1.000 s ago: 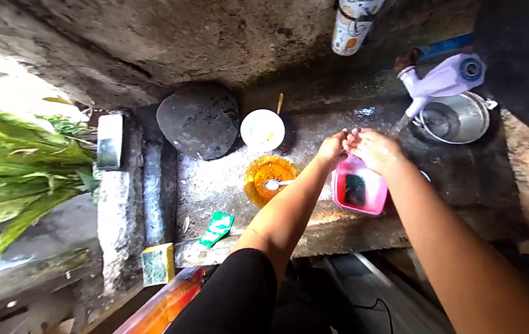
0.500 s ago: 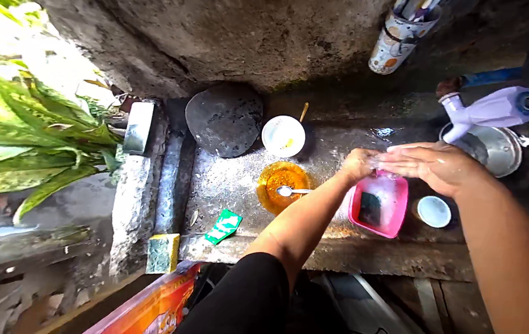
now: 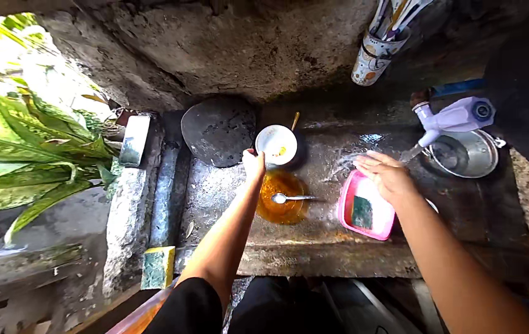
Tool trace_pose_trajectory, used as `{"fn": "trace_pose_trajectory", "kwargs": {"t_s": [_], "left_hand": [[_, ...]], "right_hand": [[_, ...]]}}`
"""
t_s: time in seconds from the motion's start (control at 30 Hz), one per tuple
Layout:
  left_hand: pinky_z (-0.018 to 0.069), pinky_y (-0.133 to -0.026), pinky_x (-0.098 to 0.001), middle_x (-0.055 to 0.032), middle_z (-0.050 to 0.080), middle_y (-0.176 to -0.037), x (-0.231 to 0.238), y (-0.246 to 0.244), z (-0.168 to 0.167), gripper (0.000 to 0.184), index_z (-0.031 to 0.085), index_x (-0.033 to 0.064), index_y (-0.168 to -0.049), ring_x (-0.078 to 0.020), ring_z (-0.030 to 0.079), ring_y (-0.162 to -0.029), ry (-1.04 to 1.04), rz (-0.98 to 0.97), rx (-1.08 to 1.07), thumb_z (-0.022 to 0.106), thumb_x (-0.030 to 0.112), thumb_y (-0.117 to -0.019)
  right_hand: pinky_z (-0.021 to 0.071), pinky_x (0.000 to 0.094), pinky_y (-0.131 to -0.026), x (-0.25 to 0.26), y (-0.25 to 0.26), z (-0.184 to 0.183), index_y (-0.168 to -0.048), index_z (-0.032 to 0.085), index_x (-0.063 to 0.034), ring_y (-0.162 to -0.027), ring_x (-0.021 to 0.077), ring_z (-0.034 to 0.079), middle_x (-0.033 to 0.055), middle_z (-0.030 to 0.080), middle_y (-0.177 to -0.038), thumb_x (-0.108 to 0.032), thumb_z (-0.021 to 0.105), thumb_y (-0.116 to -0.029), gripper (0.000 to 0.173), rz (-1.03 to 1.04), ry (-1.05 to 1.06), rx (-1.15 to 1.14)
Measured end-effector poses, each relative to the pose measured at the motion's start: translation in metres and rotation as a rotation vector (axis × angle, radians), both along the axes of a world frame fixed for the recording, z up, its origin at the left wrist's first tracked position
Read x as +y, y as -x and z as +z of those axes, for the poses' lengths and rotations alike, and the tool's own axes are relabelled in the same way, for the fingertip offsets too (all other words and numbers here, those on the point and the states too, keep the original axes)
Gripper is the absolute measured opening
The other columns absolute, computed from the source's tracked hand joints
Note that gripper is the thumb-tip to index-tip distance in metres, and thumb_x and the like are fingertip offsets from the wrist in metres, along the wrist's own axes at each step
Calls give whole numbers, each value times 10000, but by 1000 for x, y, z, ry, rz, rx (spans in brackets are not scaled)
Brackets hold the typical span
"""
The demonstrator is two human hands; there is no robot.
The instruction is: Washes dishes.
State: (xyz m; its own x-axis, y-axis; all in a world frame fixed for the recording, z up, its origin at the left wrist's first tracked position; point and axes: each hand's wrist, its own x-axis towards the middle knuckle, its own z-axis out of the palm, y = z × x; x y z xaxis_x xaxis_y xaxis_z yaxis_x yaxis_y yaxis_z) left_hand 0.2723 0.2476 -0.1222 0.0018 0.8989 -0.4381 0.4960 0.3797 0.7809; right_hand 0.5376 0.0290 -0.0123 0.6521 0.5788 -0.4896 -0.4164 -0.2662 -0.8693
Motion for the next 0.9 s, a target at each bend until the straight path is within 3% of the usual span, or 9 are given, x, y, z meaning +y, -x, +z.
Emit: {"fn": "trace_pose_trajectory", "kwargs": {"t_s": [0.1,0.23,0.4,0.53,0.63,0.73,0.9], "left_hand": [[612,-808,-559,-278,620,-1258,14,-1,-18,508,379,87,-1511,-389,707,-962,120,-37,-253,559,212,-1052],[640,-725,-539,-284,648,-1172,7,-8,-8,474,413,98,-1492,-381,734,-869,134,-27,-249,541,84,-1036],[647,-701,-504,-265,639,-1115,-10,-11,23,496,358,102,-1534,-336,728,-834,98,-97,-300,508,87,-1061],[652,-726,-508,-262,583,-1318,-37,-34,35,582,232,160,-1582,-349,733,-932,147,-200,-409,460,32,-1062],[661,-683,-497,-261,595,-1319,-62,-61,41,613,196,220,-1603,-367,746,-883,269,-229,-529,424,12,-1073],[657,-729,-499,-254,501,-1436,-86,-90,38,689,96,261,-1633,-370,732,-954,385,-261,-609,397,-8,-1075],[648,-773,-527,-287,504,-1419,-112,-128,20,769,51,274,-1628,-417,716,-993,492,-217,-708,413,-72,-1045]], "right_hand": [[601,375,-936,3,1,-6,-1315,532,107,-1026,242,727,220,686,-1195,61,462,-1011,315,-61,60,45],[605,383,-915,1,3,2,-1317,525,121,-1002,260,726,247,675,-1191,65,475,-1004,321,-76,130,79],[602,380,-919,-5,-4,17,-1326,522,108,-1008,249,726,232,677,-1196,3,453,-1047,306,-24,159,52],[613,381,-890,-2,-11,36,-1283,554,115,-967,249,735,221,701,-1135,-35,471,-1047,291,-39,132,30],[620,386,-895,4,-12,54,-1285,550,115,-983,260,739,231,695,-1151,-58,491,-1047,300,-37,85,59],[599,391,-907,4,-13,61,-1331,520,71,-1020,254,706,222,645,-1224,-99,542,-1032,345,-56,130,91],[597,370,-902,8,-20,60,-1322,529,95,-1035,253,701,229,652,-1217,-75,554,-1012,354,-49,162,71]]}}
